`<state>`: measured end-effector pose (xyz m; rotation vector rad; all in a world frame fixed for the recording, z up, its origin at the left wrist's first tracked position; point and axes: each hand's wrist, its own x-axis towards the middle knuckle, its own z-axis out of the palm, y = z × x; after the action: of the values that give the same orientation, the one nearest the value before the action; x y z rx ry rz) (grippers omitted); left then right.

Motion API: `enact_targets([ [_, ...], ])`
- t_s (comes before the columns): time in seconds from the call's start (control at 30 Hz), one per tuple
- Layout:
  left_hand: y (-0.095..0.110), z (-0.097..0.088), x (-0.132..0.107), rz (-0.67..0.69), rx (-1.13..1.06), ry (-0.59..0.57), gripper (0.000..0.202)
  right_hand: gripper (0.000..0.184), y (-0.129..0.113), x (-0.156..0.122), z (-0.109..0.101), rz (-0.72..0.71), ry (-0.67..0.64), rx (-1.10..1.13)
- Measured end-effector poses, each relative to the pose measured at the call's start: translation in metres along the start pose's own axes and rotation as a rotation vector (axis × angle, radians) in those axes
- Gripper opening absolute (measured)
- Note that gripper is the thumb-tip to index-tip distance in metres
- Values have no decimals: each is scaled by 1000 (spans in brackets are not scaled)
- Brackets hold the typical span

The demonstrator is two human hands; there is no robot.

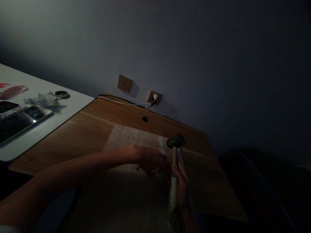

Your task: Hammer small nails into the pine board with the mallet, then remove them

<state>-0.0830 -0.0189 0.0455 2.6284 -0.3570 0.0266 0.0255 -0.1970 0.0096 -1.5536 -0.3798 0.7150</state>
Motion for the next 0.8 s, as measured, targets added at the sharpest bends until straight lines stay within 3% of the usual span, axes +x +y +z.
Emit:
enact_targets([
  [0.2, 2, 13, 7, -24, 59, -26, 20, 87, 2, -3, 1, 58, -41, 9],
  [0.3, -5, 8, 7, -38, 21, 4, 19, 80, 0, -3, 4, 49, -63, 34],
  [0.4, -23, -4, 2, -74, -130, 89, 25, 55, -3, -3, 6, 11, -152, 76],
  [0.5, -52, -13, -3, -171, -224, 243, 31, 34, -5, -3, 6, -28, -223, 76],
  [0.63, -87, -13, -11, -313, -207, 394, 21, 33, -7, -4, 6, -9, -220, 54],
  [0.8, -97, -12, -17, -302, -196, 363, 17, 39, -9, -5, 5, 10, -216, 70],
])
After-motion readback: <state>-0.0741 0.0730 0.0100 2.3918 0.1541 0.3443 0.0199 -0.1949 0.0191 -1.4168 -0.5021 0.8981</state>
